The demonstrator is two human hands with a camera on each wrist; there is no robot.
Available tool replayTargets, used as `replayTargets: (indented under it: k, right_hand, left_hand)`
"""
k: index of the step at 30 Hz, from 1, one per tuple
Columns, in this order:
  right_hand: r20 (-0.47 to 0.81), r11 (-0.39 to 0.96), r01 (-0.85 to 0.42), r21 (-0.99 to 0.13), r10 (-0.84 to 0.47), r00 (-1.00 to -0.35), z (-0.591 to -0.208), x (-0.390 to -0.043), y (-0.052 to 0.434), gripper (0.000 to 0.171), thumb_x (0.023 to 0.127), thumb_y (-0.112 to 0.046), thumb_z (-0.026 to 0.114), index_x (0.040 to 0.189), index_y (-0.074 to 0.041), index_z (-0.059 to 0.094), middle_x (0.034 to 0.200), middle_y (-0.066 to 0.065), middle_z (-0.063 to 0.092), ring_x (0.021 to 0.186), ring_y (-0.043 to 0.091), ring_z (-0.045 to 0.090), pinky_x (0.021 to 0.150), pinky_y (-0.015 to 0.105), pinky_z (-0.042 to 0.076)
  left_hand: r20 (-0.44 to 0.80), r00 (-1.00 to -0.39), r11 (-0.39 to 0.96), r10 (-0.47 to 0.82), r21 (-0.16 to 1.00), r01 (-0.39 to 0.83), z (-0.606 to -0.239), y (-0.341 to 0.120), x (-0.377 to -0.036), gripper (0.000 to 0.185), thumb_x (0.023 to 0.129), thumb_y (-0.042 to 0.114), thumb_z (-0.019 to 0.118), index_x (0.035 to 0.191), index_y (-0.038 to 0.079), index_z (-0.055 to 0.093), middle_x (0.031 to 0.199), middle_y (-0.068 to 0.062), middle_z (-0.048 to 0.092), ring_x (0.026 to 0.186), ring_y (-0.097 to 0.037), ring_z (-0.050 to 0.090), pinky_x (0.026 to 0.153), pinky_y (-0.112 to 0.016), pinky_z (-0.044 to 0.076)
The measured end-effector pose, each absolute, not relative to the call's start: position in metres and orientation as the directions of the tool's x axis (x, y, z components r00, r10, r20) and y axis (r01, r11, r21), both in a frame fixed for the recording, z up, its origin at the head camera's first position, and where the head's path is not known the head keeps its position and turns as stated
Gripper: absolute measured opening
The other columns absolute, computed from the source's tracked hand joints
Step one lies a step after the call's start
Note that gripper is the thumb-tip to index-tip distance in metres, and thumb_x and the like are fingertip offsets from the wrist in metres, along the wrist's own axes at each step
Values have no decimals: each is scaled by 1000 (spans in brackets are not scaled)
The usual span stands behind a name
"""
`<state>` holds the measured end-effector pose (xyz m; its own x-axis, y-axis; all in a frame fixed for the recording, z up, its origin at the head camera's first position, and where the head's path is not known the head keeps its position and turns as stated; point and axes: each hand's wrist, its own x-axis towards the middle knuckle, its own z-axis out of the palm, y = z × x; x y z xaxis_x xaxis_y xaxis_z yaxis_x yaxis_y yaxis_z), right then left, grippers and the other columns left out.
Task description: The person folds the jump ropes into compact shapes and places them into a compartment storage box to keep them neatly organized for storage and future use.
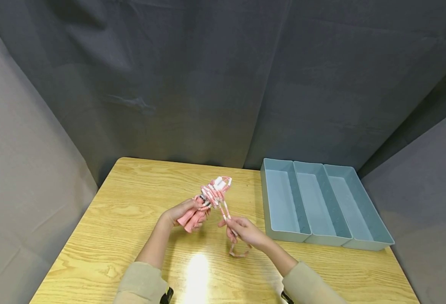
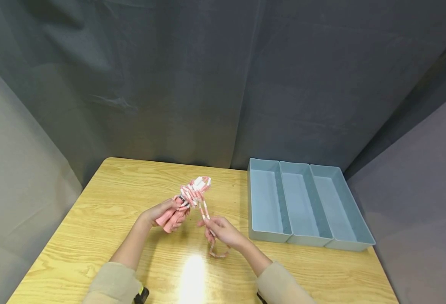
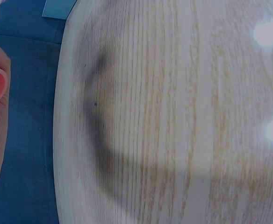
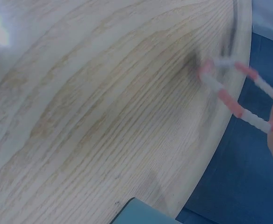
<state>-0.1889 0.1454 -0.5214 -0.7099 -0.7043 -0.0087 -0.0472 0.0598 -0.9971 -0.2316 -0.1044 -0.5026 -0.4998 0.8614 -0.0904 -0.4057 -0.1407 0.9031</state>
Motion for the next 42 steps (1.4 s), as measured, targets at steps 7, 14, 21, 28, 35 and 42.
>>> replayTargets:
  k: [7,14,21,28,35,42]
  right_hand:
    - [1,54,-57,-997,-711,-703,-520,-186,148,42,101,-20,29,104,17,50,65,1,47,53,5,43,50,19,38]
    - [23,68,-105,-992,-726,-688,-514,-183,151,40,101,-17,29,94,16,49,62,8,47,52,6,46,48,20,42]
    - [30,108,-166,-980,-747,-665,-502,-183,154,34,101,-14,26,93,8,52,61,22,46,51,11,46,47,31,43]
    - [15,145,-197,-970,-768,-640,-476,-178,155,31,100,-8,25,89,6,51,60,22,43,50,9,43,47,20,39]
    - [11,196,-251,-948,-768,-640,-464,-179,156,30,100,-13,29,85,2,50,56,9,42,48,10,40,40,33,34]
    - [-93,272,-169,-947,-738,-668,-458,-185,158,35,100,-23,33,79,0,48,54,-4,32,40,6,26,35,19,21]
  left_hand:
    - [-84,-510,-151,856,903,-402,-504,-106,-232,29,91,15,23,97,4,49,72,-3,49,58,-11,47,52,-25,40]
    - [-88,-528,-162,845,898,-409,-507,-108,-233,33,90,17,21,96,8,53,72,-1,49,57,-11,47,52,-25,40]
    - [-87,-535,-165,841,899,-405,-508,-109,-232,32,91,17,22,96,7,52,73,-1,49,57,-11,48,53,-25,41]
    - [-74,-511,-169,856,895,-413,-507,-107,-233,31,92,15,21,97,5,50,71,-1,48,57,-11,48,53,-24,42]
    - [-117,-534,-138,837,900,-414,-504,-105,-231,26,91,15,27,96,1,48,71,-2,52,56,-11,49,52,-24,42]
    - [-183,-545,-57,818,918,-393,-500,-103,-229,23,92,15,32,97,-1,48,67,-1,51,54,-11,49,50,-22,43]
